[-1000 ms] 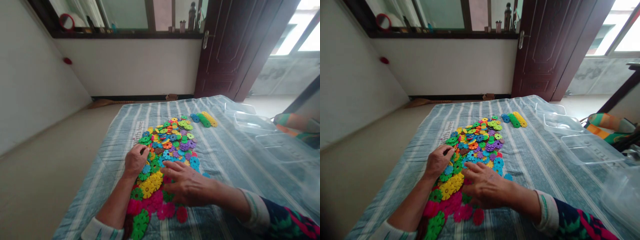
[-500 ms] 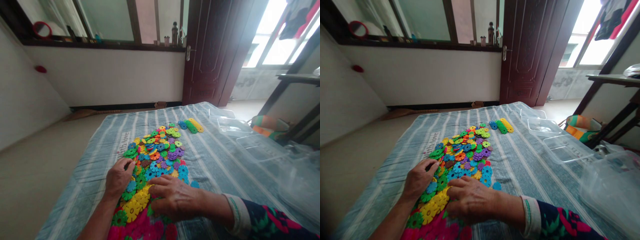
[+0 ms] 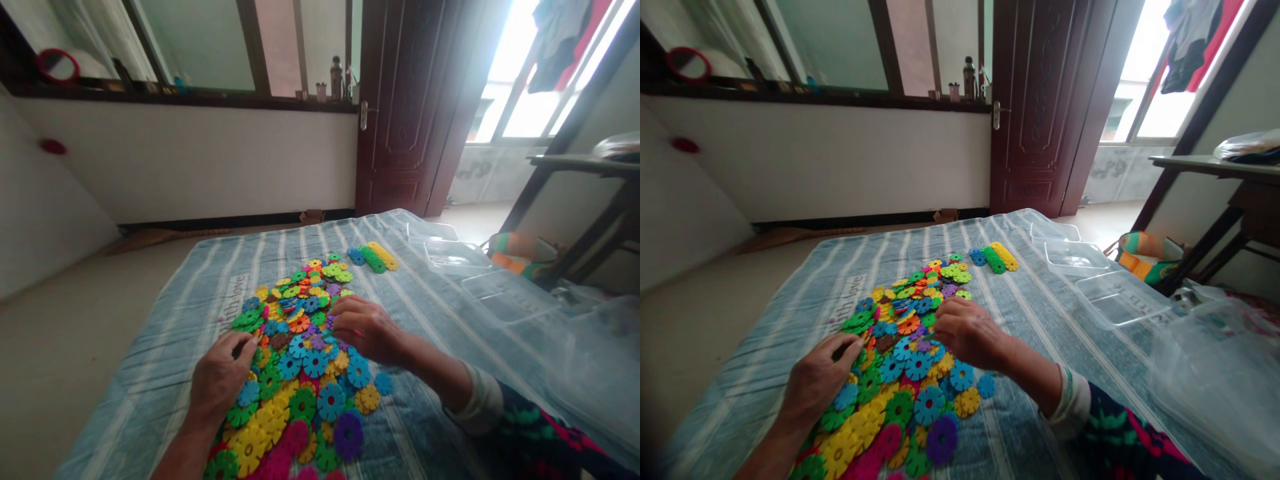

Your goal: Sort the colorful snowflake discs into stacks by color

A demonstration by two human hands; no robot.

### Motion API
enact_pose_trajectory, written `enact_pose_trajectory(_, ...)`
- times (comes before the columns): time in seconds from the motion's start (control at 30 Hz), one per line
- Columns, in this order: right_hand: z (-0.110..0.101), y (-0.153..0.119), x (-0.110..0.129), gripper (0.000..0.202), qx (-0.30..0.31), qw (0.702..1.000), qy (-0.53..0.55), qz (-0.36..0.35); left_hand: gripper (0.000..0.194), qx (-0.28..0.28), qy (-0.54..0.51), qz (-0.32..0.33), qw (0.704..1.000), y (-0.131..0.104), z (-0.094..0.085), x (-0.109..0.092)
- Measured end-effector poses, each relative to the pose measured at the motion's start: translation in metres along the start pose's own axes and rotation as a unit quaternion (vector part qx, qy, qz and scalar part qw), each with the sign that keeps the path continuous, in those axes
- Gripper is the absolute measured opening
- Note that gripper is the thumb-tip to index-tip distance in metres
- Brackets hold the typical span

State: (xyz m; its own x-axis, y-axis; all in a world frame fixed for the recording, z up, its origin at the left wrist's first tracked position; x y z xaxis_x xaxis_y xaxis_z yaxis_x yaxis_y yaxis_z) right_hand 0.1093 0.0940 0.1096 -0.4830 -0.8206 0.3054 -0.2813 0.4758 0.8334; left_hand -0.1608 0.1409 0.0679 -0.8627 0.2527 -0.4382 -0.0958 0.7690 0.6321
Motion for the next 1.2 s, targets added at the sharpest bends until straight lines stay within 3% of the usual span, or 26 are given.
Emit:
enact_pose_trajectory(0.13,-0.012,-0.006,-0.033,0.010,-0.053,0.997,-0.024,0.055,0.031,0.002,-0.002,0.002,1.000,0.000,0.000,0.000)
enact_pose_trajectory(0.3,-0.026,-0.017,-0.074,0.011,-0.066,0.988,-0.075,0.119,0.031,0.000,0.000,0.000,1.000,0.000,0.001,0.003)
enact_pose_trajectory(0.5,-0.057,-0.037,-0.126,0.014,-0.101,0.956,-0.183,0.208,0.029,-0.009,-0.001,0.012,1.000,0.000,0.001,0.004)
enact_pose_trajectory(0.63,-0.067,-0.054,-0.151,0.015,-0.101,0.936,-0.230,0.247,0.029,-0.010,-0.006,0.017,1.000,0.000,0.001,0.003)
enact_pose_trajectory(0.83,-0.064,-0.064,-0.162,0.014,-0.099,0.923,-0.235,0.288,0.031,-0.002,0.002,0.009,1.000,0.000,0.001,0.004)
enact_pose_trajectory(1.2,-0.064,-0.063,-0.167,0.019,-0.100,0.917,-0.256,0.288,0.031,-0.007,-0.004,0.011,1.000,0.001,0.001,0.006)
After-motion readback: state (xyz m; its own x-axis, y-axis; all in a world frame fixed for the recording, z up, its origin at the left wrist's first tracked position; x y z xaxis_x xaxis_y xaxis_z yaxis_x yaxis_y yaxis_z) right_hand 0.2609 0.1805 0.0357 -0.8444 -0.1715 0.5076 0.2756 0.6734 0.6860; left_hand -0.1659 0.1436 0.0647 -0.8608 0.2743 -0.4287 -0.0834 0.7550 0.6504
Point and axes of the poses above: each hand's wrist, its own y-axis towards the middle knuckle, its own z-axis out of the palm, x = y × z, the point moved 3 cm from there along y, towards the middle knuckle, and after that the axes turned 15 degrees about -x, right-handed, at the moved point
